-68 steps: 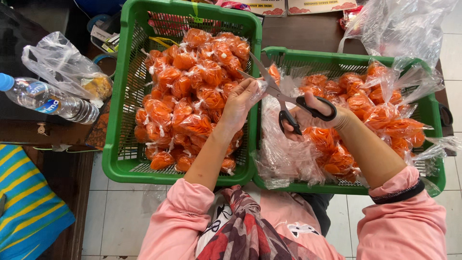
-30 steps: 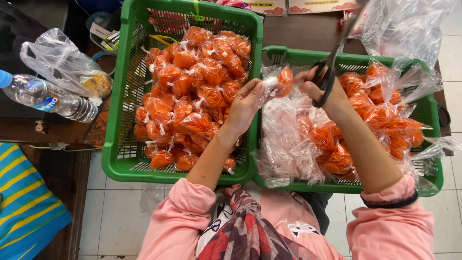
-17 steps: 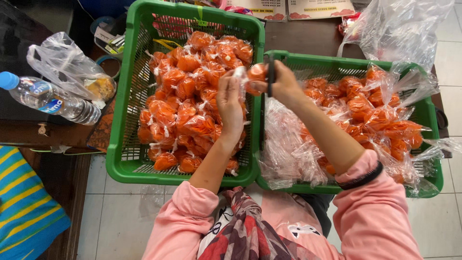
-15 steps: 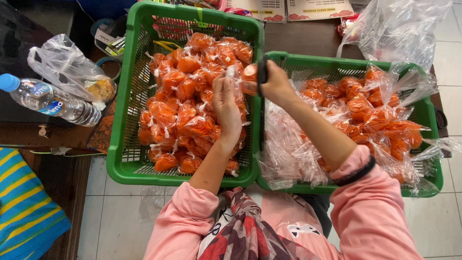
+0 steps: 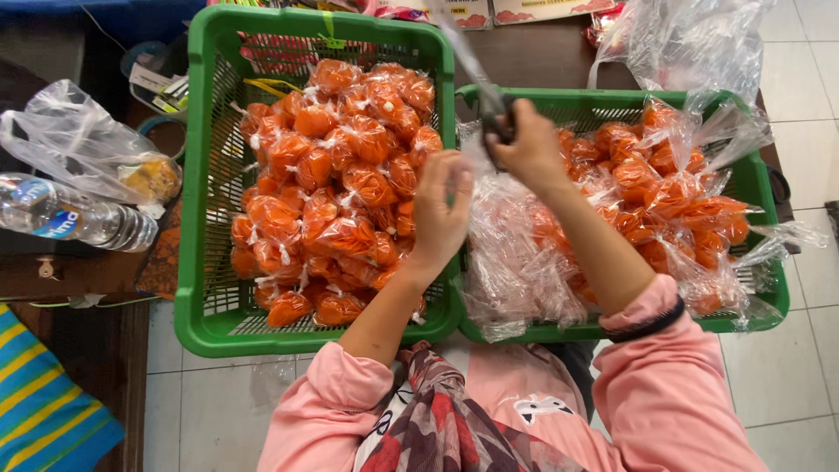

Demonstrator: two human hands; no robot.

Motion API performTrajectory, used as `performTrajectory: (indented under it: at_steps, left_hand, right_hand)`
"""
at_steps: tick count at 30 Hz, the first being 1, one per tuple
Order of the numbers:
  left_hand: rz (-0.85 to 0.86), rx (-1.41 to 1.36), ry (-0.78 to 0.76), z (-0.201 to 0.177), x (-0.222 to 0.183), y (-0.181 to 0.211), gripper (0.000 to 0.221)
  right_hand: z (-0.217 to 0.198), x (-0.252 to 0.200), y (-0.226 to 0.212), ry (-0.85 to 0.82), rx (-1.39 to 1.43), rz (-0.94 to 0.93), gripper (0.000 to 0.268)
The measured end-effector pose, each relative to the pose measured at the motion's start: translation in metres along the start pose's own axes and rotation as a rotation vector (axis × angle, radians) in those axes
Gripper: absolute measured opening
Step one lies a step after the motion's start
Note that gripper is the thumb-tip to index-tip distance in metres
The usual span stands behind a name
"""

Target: The person uses scissors to trim the excess plastic from individual small bags of orange food items, then places the trimmed bags into a separate basket.

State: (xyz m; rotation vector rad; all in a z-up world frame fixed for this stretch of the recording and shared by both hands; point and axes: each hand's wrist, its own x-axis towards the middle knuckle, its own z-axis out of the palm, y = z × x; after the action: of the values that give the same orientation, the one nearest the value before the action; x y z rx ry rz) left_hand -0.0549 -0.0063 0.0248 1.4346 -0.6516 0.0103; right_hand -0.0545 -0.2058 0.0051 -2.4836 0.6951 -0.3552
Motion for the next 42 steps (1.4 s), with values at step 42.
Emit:
performTrajectory:
  at_steps: [42]
  left_hand:
    - [-0.146, -0.167, -0.247, 0.006, -0.011, 0.004, 0.014]
  right_hand:
    - [-0.032, -0.07, -0.045, 0.235, 0.817, -0.04, 0.045]
